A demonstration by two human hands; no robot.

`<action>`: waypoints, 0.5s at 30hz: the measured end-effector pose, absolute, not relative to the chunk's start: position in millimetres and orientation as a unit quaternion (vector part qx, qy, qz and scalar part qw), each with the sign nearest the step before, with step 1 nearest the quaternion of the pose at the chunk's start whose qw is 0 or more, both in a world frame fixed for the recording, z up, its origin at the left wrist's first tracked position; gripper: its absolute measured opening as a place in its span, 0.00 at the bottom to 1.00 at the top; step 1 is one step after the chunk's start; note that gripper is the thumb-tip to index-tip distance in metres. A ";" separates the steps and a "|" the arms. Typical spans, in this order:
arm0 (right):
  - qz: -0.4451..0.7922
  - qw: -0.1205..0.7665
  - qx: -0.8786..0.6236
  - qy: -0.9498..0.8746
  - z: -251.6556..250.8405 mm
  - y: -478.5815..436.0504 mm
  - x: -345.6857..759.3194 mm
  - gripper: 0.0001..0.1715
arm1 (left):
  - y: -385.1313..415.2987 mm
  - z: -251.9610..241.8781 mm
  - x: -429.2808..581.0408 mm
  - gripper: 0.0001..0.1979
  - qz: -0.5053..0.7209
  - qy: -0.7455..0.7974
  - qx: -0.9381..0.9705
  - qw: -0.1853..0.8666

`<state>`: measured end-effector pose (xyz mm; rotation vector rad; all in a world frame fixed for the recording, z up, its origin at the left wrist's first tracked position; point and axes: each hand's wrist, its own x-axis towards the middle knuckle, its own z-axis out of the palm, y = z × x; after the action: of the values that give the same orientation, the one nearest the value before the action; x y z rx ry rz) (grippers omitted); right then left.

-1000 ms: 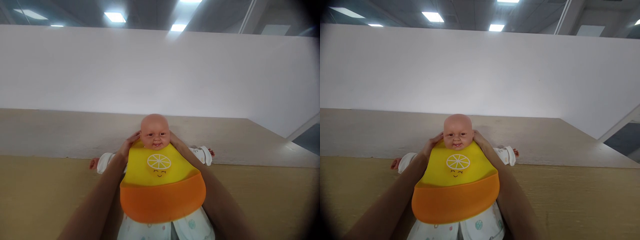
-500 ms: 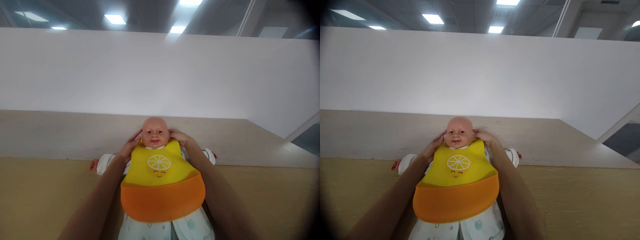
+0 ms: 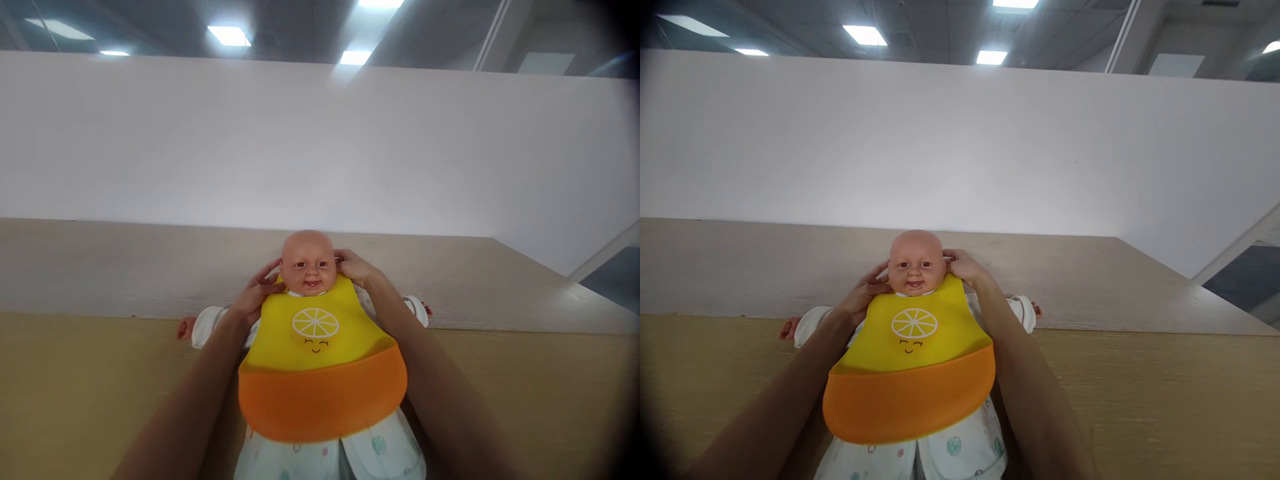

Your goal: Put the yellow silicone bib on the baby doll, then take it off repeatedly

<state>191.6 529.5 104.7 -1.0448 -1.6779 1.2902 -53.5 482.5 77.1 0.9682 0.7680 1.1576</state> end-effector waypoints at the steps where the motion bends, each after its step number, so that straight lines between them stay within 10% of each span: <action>1: 0.506 0.385 -0.406 -0.657 102.8 530.1 190.6 0.23 | 483.3 76.1 -53.0 0.37 0.520 0.348 0.423 0.656; 15: 0.450 0.392 -0.402 -0.694 106.6 531.5 179.9 0.20 | 482.5 94.5 -40.6 0.39 0.533 0.362 0.496 0.582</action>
<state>179.9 531.5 106.6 -1.0218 -1.7616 1.1438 -40.6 482.5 94.5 1.1582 0.8445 1.2449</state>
